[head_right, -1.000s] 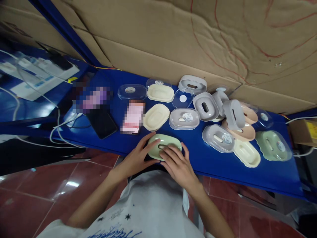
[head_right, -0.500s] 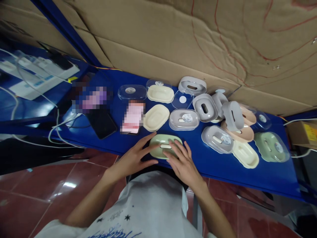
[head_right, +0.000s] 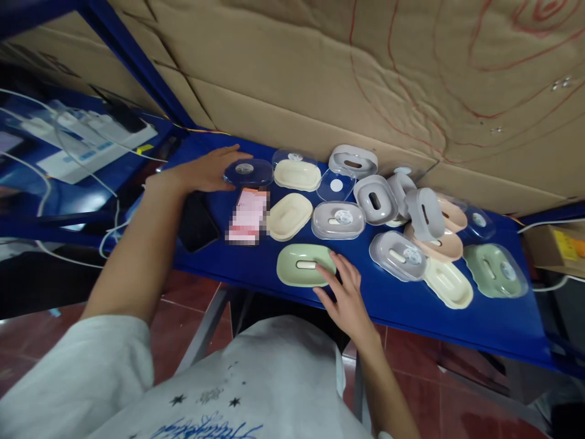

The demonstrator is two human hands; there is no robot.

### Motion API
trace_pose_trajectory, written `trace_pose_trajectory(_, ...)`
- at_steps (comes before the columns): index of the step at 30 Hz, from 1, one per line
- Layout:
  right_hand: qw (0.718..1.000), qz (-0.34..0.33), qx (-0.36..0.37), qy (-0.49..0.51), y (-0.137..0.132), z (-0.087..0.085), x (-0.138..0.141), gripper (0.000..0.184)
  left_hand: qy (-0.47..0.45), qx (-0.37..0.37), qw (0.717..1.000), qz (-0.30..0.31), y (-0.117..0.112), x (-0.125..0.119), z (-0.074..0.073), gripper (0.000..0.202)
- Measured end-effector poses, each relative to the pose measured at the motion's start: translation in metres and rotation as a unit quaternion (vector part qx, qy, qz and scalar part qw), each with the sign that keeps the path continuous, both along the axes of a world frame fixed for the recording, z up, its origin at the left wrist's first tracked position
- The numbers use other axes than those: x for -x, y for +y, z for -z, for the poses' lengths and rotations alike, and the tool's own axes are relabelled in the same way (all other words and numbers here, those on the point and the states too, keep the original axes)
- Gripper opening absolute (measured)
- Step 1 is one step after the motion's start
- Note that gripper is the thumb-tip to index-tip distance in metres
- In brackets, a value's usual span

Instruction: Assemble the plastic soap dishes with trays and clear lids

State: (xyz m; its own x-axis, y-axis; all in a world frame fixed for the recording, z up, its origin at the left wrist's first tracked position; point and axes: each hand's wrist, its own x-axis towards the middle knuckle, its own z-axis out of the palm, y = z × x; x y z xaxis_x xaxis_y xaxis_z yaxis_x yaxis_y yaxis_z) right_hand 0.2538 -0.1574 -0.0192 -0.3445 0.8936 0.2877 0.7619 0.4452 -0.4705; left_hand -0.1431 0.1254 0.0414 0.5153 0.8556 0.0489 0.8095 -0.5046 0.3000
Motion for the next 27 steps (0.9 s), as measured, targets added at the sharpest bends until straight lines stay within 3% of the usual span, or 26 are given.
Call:
trace_pose_trajectory(3, 1.000, 0.003, 0.005, 0.006, 0.000, 0.001, 0.000, 0.055, 0.012, 0.099, 0.995, 0.017, 0.026, 0.003, -0.001, 0.083)
trace_pose_trajectory(5, 1.000, 0.004, 0.009, 0.011, 0.000, 0.001, 0.001, 0.055, -0.003, 0.100, 0.995, -0.008, 0.028, 0.003, -0.003, 0.081)
trace_pose_trajectory(8, 1.000, 0.005, 0.012, 0.016, 0.000, 0.002, 0.000, 0.054, -0.035, 0.073, 0.996, -0.046, 0.014, 0.006, -0.011, 0.073)
trace_pose_trajectory(11, 1.000, 0.004, 0.017, 0.019, 0.001, 0.000, 0.000, 0.056, -0.094, 0.015, 0.993, -0.066, -0.022, 0.004, -0.019, 0.069)
trace_pose_trajectory(14, 0.999, 0.009, 0.033, 0.012, 0.002, -0.001, 0.002, 0.062, -0.167, -0.036, 0.985, -0.035, -0.083, -0.013, -0.020, 0.068)
trace_pose_trajectory(17, 0.998, 0.029, 0.052, 0.006, 0.003, -0.001, 0.005, 0.074, -0.190, -0.007, 0.982, -0.001, -0.154, -0.042, -0.009, 0.060)
trace_pose_trajectory(20, 0.997, 0.057, 0.057, 0.008, 0.003, 0.001, 0.008, 0.090, -0.223, 0.043, 0.974, -0.011, -0.211, -0.071, 0.008, 0.057)
trace_pose_trajectory(23, 0.996, 0.064, 0.051, 0.032, 0.001, 0.000, 0.008, 0.103, -0.262, 0.063, 0.963, -0.019, -0.239, -0.090, 0.022, 0.062)
trace_pose_trajectory(27, 0.998, 0.033, 0.002, 0.061, 0.004, -0.007, 0.004, 0.103, -0.266, 0.068, 0.961, 0.029, -0.241, -0.105, 0.026, 0.066)
